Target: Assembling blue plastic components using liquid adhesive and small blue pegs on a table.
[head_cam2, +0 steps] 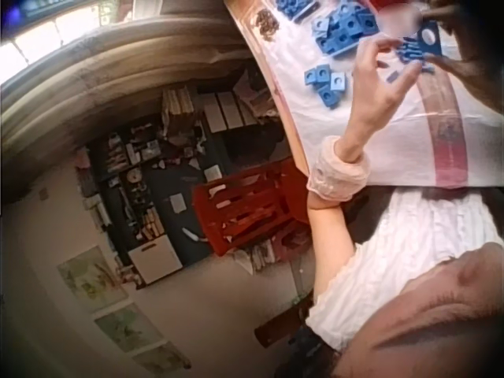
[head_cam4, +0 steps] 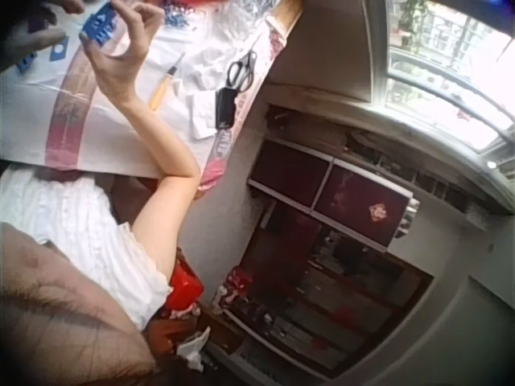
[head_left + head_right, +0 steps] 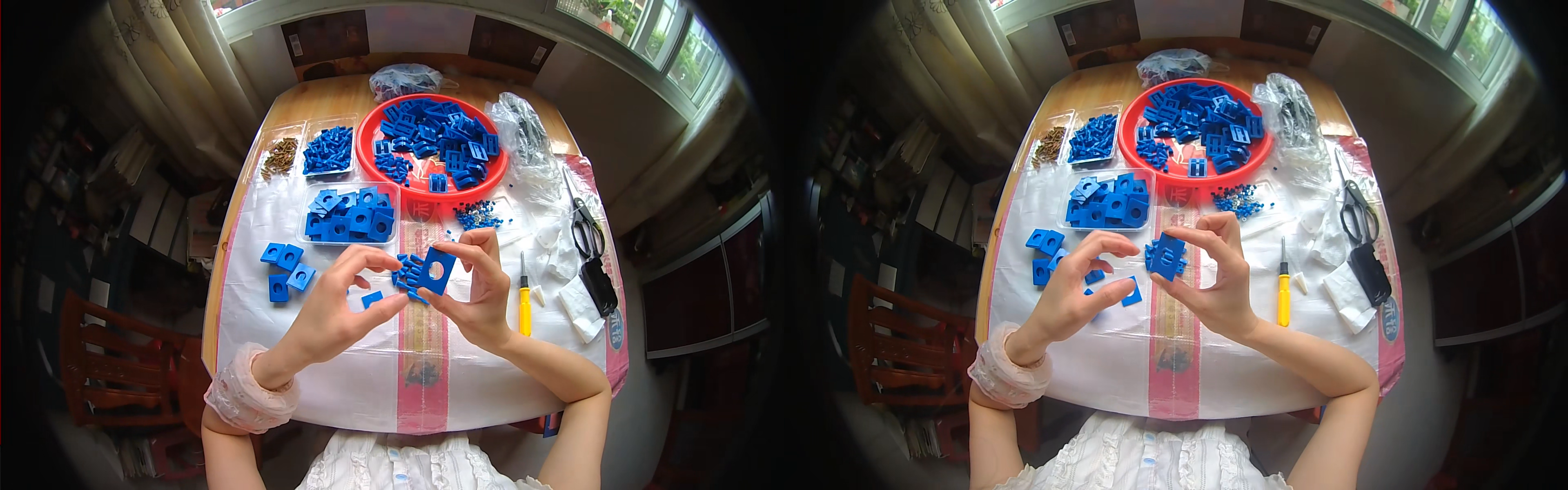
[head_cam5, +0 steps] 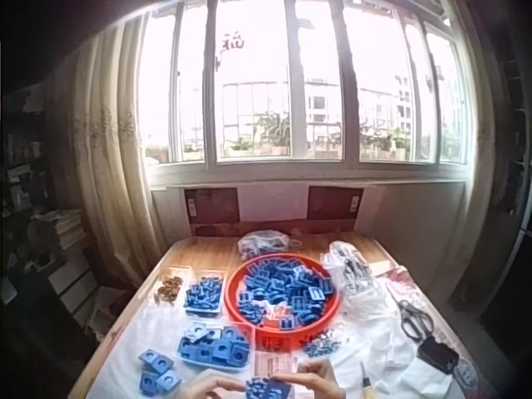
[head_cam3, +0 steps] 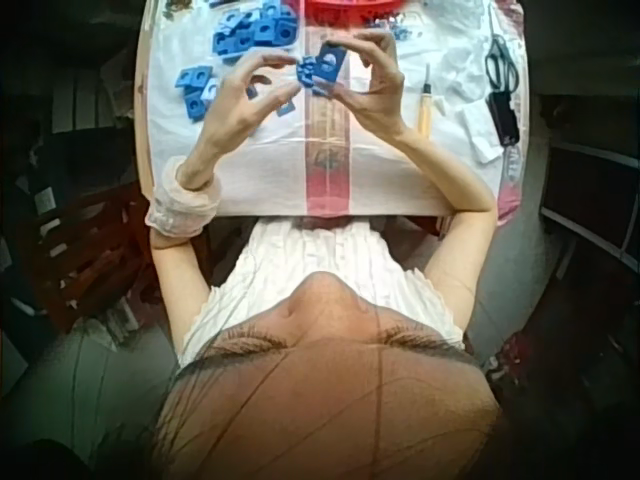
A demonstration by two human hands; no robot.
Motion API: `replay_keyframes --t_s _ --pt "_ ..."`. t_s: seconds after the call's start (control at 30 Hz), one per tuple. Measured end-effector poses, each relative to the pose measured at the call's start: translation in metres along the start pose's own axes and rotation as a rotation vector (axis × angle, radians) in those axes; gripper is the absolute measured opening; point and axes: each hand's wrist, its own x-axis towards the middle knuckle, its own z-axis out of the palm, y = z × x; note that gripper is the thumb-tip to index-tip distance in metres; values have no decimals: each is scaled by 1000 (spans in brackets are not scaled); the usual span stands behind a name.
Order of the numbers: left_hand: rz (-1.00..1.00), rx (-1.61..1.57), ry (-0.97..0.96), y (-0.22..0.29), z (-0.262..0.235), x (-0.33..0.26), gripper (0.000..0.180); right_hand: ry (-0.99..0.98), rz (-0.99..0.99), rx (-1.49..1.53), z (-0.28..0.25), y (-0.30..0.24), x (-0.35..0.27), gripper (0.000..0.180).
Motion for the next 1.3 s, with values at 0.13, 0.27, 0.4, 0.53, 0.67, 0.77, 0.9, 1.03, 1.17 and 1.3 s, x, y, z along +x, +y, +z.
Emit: replay_keyframes --t_s 0.13,0.27,0.4,0.53,0.67,0.77,0.9,1.03,1.17,1.3 --pt "56 84 28 5 10 17 40 49 -114 -125 -2 1 0 52" --pt "148 131 49 10 19 26 41 70 -173 -193 -6 2 -1 55" --pt "165 137 82 11 26 25 37 70 -220 -255 -6 3 -2 53" --pt "199 144 117 8 30 27 31 75 -234 -294 -6 4 -3 52" --pt "184 125 109 6 29 26 27 72 -238 -301 -3 5 -2 51" --pt "154 65 64 3 26 26 25 62 -254 -331 -5 4 -1 51" --pt "79 -32 -40 0 19 26 26 23 -277 -330 -8 4 -1 52" --pt "19 -152 -159 -11 14 27 27 -7 -300 -288 -8 2 1 53" --pt "-102 -469 -309 -19 13 31 29 -22 -299 -260 -10 -1 2 55" --pt "-195 -691 -426 -28 13 32 29 -72 -284 -283 -15 -8 7 57"
